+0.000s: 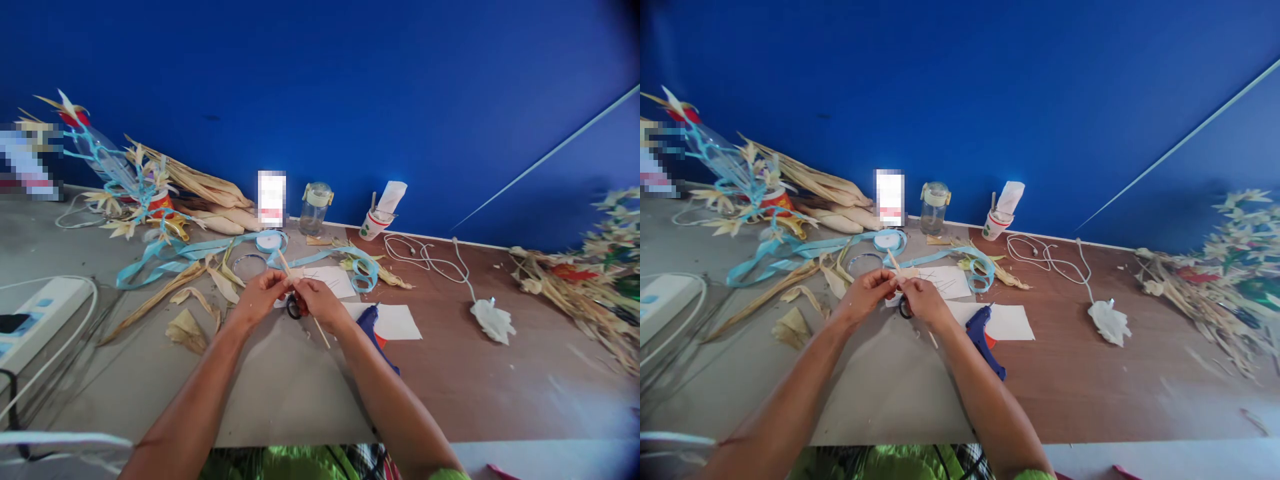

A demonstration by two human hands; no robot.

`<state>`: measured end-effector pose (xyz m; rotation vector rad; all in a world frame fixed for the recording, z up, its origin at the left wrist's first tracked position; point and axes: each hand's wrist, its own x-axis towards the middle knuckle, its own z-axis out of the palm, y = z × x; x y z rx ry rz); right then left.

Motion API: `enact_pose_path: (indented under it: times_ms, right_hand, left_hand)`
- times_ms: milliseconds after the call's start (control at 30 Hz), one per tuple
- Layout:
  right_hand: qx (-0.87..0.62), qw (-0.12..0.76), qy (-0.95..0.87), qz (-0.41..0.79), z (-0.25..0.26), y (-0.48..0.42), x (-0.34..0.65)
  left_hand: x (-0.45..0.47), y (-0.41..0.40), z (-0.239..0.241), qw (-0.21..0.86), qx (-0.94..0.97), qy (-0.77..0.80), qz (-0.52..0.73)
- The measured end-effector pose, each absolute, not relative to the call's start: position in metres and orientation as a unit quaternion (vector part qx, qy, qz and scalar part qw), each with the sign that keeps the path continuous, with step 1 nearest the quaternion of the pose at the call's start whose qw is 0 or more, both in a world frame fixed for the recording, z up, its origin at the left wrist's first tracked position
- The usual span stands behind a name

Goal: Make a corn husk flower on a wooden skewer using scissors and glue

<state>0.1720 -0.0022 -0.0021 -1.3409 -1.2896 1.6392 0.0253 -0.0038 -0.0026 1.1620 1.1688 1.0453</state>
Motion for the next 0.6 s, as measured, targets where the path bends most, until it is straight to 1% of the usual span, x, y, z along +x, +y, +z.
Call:
enact_pose_path:
  times_ms: [133,267,367,467,600]
  right_hand:
    - [-0.538,0.308,-0.549,0.561,-0.011,-0.001,0.173]
    - [-0.540,0.303,-0.556,0.554,-0.013,-0.001,0.172]
    - [-0.528,0.290,-0.525,0.602,-0.005,-0.002,0.171]
    - [-0.508,0.260,-0.460,0.680,0.006,-0.003,0.173]
    - [-0.422,0.215,-0.390,0.790,0.011,0.000,0.181]
  left_hand:
    - [0.027,-0.004,-0.003,0.555,0.514,0.497,0.426]
    - [0.027,-0.003,-0.006,0.557,0.525,0.495,0.412]
    - [0.026,-0.004,-0.006,0.568,0.530,0.480,0.407]
    - [0.025,-0.005,-0.005,0.569,0.544,0.467,0.403]
    - [0.024,-0.007,-0.002,0.554,0.567,0.456,0.406]
